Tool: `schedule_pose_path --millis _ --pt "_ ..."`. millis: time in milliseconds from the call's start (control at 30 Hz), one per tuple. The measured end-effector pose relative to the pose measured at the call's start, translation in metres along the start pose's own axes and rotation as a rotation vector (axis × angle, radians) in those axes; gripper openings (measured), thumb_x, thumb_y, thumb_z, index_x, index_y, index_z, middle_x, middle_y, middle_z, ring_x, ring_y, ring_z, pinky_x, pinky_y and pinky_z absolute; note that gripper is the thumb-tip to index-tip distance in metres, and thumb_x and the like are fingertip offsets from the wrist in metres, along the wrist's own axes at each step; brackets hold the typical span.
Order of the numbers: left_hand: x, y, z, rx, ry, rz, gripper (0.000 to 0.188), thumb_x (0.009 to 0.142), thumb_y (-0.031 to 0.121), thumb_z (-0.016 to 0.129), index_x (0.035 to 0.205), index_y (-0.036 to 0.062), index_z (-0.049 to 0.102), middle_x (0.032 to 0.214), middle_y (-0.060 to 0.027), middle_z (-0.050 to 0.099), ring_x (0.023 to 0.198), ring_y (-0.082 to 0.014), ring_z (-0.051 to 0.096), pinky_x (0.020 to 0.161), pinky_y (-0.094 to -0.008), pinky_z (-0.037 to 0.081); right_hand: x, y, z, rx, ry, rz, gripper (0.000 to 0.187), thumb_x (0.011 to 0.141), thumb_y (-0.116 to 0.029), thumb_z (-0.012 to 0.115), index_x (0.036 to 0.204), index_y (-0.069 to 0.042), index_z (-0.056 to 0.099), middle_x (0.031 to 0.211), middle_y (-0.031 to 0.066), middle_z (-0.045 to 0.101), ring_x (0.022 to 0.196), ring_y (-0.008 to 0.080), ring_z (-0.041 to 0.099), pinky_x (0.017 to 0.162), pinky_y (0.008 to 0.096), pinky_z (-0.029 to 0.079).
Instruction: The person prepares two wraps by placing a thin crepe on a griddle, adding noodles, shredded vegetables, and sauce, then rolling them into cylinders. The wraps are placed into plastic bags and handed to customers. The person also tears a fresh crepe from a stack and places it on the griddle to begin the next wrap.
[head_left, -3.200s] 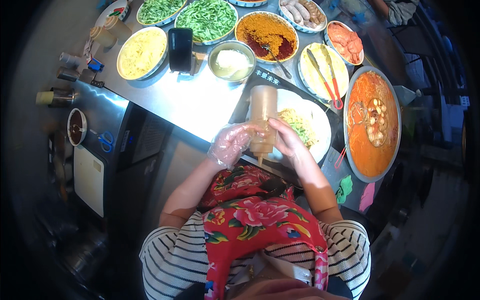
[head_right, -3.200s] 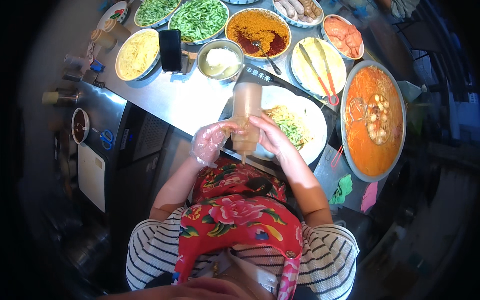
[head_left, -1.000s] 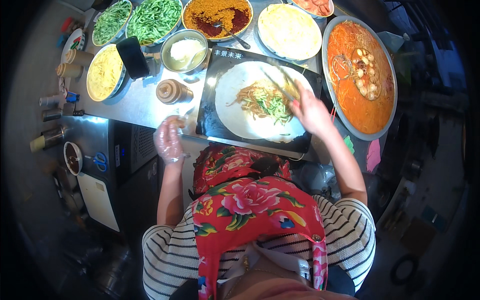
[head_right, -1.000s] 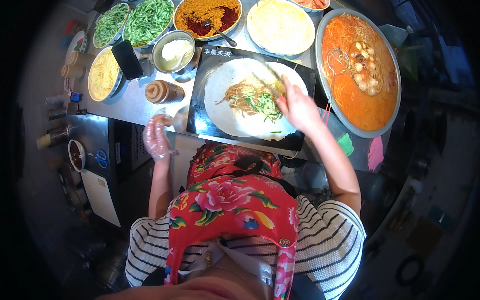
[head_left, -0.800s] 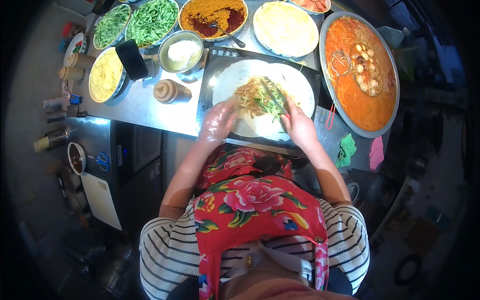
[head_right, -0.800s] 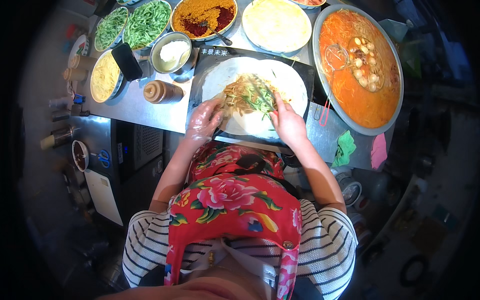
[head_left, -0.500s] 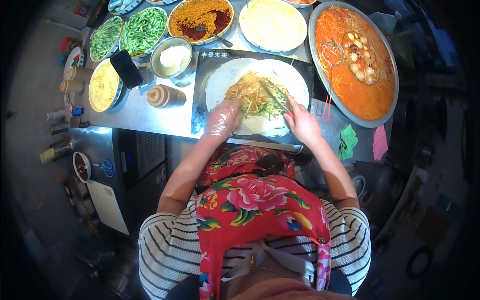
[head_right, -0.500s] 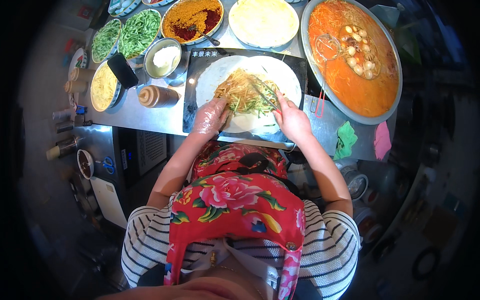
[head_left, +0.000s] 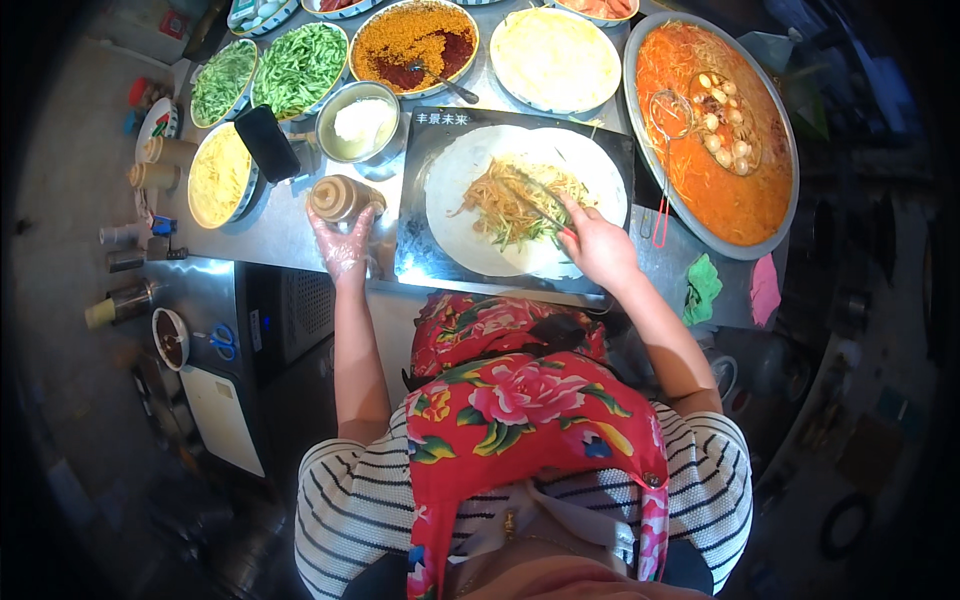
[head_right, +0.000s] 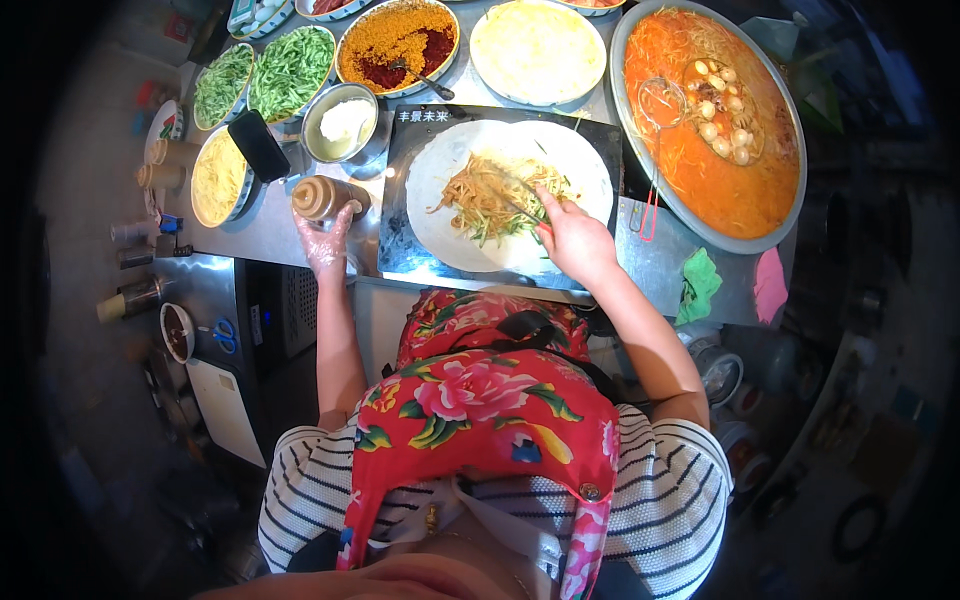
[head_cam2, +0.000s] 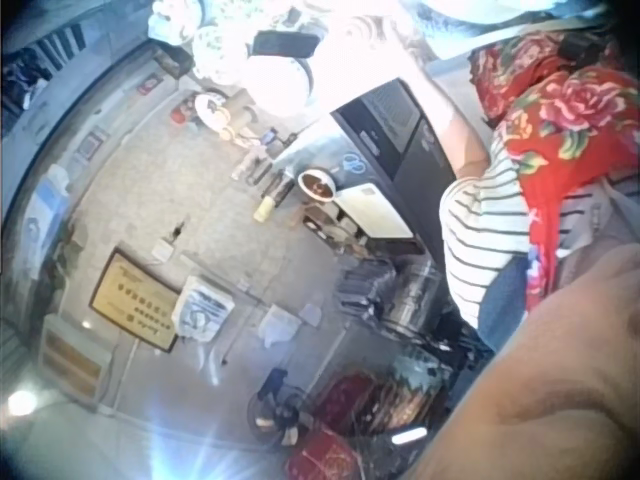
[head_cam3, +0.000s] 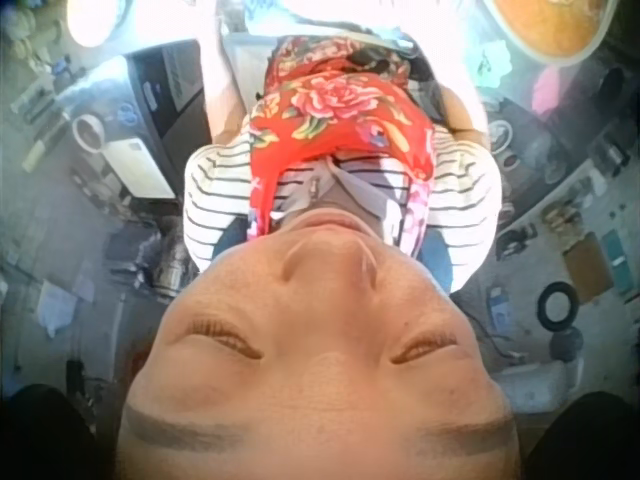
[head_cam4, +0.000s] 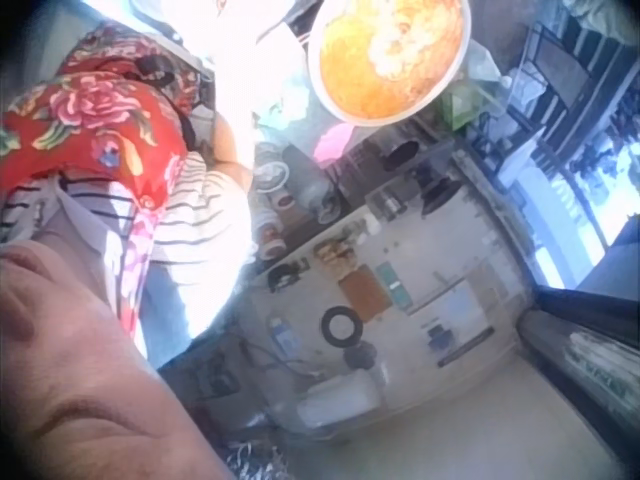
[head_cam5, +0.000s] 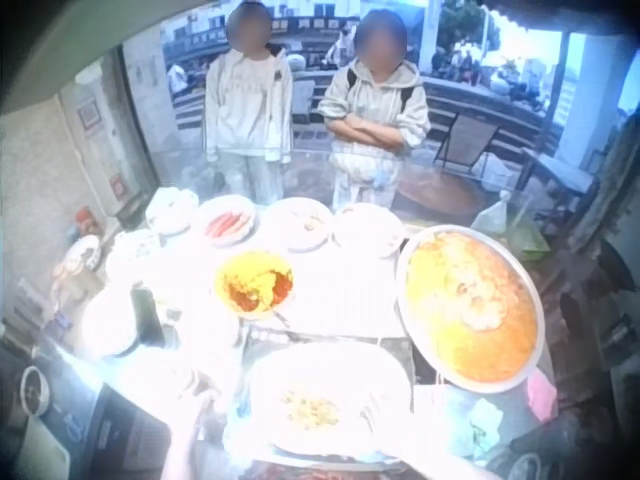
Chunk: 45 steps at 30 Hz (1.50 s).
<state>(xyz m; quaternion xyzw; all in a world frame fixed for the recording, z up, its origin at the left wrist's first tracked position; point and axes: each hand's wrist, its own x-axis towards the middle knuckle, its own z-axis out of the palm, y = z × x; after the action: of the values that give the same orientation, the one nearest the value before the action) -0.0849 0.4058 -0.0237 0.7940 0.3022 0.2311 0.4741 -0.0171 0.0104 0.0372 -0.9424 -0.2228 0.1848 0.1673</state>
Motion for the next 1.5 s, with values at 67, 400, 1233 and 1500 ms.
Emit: schedule_pose_path --millis 67,400,1233,1500 --pt "0.015 -0.006 0.015 -0.194 -0.042 0.032 0.094 0.074 0.009 0.087 0.151 0.0049 0.032 0.135 -0.013 0.056 0.124 -0.0242 0.056 0.106 -0.0383 0.045 -0.001 -0.015 -0.001 -0.105 -0.086 0.121 0.065 0.095 -0.033 0.062 0.153 -0.018 0.038 0.107 0.0194 0.065 0.087 0.0375 0.069 0.075 0.0465 0.057" --pt "0.015 0.078 0.003 0.488 -0.472 0.8 0.085 0.059 0.016 0.09 0.136 0.0063 0.053 0.125 -0.0161 0.063 0.117 -0.0369 0.06 0.104 -0.0466 0.045 -0.017 -0.019 -0.023 -0.147 -0.155 0.259 0.064 0.096 -0.034 0.062 0.153 -0.017 0.037 0.113 0.0205 0.065 0.09 0.0377 0.07 0.076 0.047 0.058" --pt "0.007 0.183 0.097 1.289 -0.82 1.256 0.045 0.081 0.016 0.068 0.122 0.0045 0.056 0.106 -0.0122 0.065 0.099 -0.0261 0.064 0.087 -0.04 0.048 -0.078 0.05 -0.007 0.127 0.182 0.258 0.067 0.091 -0.032 0.069 0.15 -0.011 0.042 0.111 0.0226 0.067 0.096 0.04 0.068 0.083 0.0464 0.055" --pt "0.015 0.129 0.051 0.384 -0.943 0.381 0.082 0.067 0.019 0.089 0.138 0.0055 0.051 0.122 -0.0151 0.066 0.113 -0.0284 0.064 0.099 -0.0386 0.05 -0.003 0.011 0.009 0.076 0.129 0.118 0.059 0.093 -0.029 0.066 0.147 -0.015 0.047 0.099 0.0168 0.068 0.091 0.0356 0.069 0.078 0.0447 0.056"
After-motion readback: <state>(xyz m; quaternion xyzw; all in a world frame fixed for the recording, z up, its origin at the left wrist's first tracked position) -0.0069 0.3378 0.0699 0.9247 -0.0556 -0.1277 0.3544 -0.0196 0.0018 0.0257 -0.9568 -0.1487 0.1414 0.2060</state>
